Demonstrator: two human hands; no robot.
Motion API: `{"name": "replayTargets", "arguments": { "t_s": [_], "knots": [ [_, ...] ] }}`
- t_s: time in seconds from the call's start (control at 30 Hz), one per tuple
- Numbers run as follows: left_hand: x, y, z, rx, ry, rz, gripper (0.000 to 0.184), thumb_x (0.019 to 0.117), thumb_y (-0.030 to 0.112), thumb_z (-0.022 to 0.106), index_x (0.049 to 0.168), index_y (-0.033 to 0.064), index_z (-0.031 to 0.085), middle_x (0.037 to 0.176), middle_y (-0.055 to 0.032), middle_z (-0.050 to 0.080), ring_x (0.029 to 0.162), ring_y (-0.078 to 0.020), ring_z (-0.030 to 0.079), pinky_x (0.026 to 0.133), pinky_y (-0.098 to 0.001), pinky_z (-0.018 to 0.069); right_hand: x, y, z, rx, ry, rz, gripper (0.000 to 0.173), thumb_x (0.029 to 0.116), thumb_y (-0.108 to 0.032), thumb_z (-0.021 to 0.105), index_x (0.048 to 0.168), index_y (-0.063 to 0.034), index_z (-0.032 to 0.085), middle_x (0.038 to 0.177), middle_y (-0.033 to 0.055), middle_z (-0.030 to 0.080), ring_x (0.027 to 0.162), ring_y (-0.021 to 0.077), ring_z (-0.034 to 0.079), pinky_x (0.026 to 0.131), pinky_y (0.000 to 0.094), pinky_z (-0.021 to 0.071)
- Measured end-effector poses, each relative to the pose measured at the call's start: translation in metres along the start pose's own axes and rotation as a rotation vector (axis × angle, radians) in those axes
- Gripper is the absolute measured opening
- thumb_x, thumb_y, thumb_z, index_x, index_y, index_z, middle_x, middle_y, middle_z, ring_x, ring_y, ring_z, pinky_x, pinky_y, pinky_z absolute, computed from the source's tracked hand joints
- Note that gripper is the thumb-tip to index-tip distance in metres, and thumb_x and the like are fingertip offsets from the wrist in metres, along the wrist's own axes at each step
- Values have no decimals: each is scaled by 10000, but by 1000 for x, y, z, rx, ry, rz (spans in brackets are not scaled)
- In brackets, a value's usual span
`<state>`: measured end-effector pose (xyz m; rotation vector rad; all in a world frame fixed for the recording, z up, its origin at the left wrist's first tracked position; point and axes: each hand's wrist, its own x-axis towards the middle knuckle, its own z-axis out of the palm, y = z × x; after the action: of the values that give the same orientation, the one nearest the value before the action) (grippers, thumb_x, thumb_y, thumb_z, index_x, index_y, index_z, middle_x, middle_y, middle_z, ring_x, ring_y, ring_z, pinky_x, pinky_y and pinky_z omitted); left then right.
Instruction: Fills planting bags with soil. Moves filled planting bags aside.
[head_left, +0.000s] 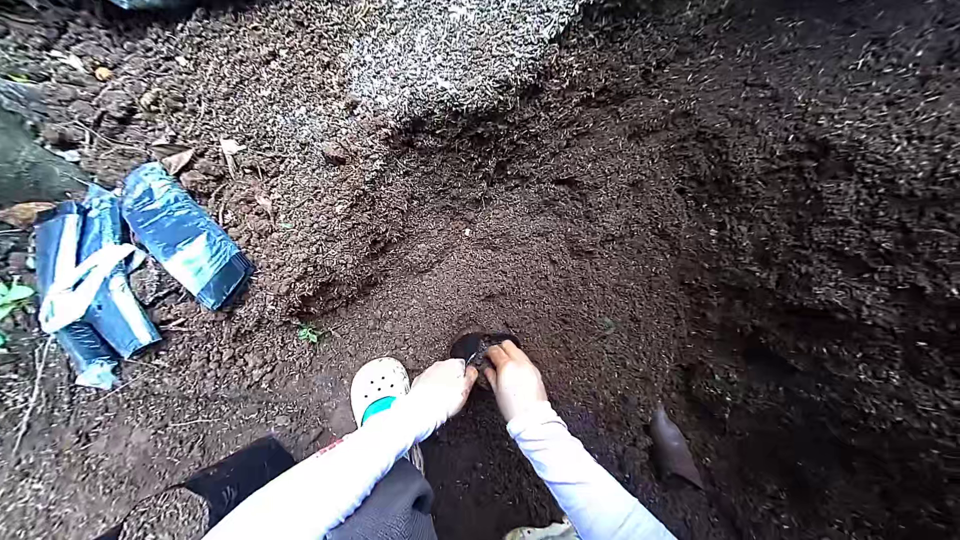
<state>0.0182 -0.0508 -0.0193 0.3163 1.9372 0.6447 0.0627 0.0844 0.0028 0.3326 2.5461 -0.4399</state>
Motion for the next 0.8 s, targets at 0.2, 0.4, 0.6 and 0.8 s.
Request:
{"name": "replayTargets", "arguments": {
  "t_s": [0.2,0.4,0.6,0.8],
  "knots": [
    [-3,8,-1,119,-14,19,493,1126,361,329,1192,-28,625,1136,-268,656,1114,-420,641,943,-630,478,4,-5,9,-43,-108,6,417,1066,-18,398,1457,-49,539,1521,170,502,1395,355,505,1103,511,466],
    [-14,8,-11,319,152,-40,461,1055,462,447,1276,87,600,1159,-181,687,1098,-360,678,899,-616,527,2,34,-50,260,-132,-207,351,1063,-211,552,1366,-54,634,1381,206,628,1314,356,584,1139,544,423],
    [36,24,-20,461,392,334,583,979,438,632,1510,222,521,1525,-183,490,1364,-435,487,1039,-624,446,72,87,-78,245,35,-110,411,1082,-267,505,1453,-99,561,1420,203,594,1353,376,546,1121,595,420],
    [82,15,-18,419,357,735,253,997,253,573,1091,192,800,1230,6,745,1274,-324,612,1027,-615,447,177,129,-111,133,445,-53,399,1039,-297,604,1413,-162,625,1524,161,514,1481,416,368,1087,690,389]
  ]
}}
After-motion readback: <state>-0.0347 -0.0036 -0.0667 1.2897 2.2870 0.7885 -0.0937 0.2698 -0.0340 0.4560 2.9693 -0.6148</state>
